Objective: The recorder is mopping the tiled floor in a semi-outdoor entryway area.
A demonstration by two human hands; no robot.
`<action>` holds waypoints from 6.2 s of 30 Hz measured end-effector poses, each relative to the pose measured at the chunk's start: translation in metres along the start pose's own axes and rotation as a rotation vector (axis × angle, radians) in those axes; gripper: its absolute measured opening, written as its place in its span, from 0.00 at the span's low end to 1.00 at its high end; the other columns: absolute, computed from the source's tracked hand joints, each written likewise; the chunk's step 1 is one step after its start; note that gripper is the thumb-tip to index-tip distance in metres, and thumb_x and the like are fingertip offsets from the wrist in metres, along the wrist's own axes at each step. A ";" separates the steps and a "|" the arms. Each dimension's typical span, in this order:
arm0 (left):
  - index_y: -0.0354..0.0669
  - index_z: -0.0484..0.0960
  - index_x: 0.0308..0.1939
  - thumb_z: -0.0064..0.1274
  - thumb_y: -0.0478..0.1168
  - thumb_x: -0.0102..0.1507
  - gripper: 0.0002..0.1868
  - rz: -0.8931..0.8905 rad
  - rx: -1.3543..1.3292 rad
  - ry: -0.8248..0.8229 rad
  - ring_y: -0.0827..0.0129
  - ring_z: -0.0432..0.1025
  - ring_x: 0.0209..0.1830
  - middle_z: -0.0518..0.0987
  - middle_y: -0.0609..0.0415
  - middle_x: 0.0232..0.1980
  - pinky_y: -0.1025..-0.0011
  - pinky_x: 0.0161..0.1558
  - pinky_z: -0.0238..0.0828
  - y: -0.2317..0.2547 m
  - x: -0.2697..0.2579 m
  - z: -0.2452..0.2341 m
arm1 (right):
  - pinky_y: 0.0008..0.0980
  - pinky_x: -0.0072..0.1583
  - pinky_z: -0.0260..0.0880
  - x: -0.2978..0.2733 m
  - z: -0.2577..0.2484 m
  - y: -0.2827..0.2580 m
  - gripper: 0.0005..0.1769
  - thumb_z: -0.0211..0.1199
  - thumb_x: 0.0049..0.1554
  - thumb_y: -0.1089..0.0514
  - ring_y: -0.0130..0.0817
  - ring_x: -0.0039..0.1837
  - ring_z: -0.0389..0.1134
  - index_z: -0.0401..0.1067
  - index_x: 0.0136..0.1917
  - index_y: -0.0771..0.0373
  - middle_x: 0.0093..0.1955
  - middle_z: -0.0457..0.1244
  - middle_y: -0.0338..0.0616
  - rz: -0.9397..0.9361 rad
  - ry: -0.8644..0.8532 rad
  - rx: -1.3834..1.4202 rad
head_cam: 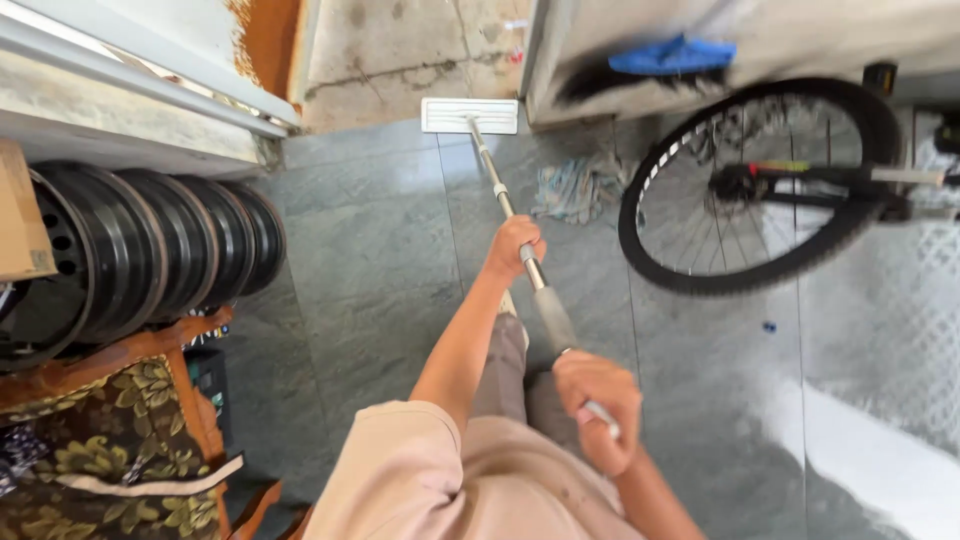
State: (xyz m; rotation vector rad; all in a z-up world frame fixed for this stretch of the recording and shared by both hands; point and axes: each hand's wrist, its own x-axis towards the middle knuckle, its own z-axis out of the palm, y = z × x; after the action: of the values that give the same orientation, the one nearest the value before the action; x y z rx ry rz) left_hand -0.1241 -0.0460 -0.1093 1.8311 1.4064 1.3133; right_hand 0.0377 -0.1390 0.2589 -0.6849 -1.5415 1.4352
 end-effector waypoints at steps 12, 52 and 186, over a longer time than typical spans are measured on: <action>0.43 0.64 0.16 0.59 0.36 0.48 0.16 -0.126 0.082 0.033 0.52 0.67 0.25 0.68 0.49 0.20 0.57 0.31 0.64 0.164 -0.135 0.083 | 0.42 0.45 0.57 -0.169 -0.085 -0.084 0.12 0.52 0.42 0.55 0.35 0.31 0.52 0.54 0.28 0.63 0.26 0.52 0.42 0.153 0.045 0.123; 0.43 0.65 0.21 0.58 0.33 0.49 0.14 0.238 -0.068 -0.236 0.54 0.67 0.30 0.70 0.53 0.24 0.59 0.36 0.66 0.145 -0.056 0.253 | 0.42 0.43 0.64 -0.239 -0.163 -0.001 0.21 0.53 0.59 0.49 0.35 0.30 0.55 0.57 0.31 0.66 0.26 0.53 0.45 -0.322 0.696 -0.029; 0.53 0.80 0.49 0.67 0.41 0.52 0.22 0.591 -0.074 -1.133 0.48 0.61 0.75 0.71 0.49 0.70 0.51 0.71 0.57 0.383 -0.026 0.856 | 0.31 0.39 0.53 -0.463 -0.604 0.100 0.05 0.46 0.45 0.67 0.32 0.32 0.51 0.54 0.29 0.68 0.29 0.52 0.44 -0.426 1.492 -0.450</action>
State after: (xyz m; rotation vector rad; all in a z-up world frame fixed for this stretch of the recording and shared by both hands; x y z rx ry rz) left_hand 0.8125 -0.0589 -0.1699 2.3876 0.2173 0.2982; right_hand 0.7571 -0.2343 0.0100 -1.1880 -0.6509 0.0116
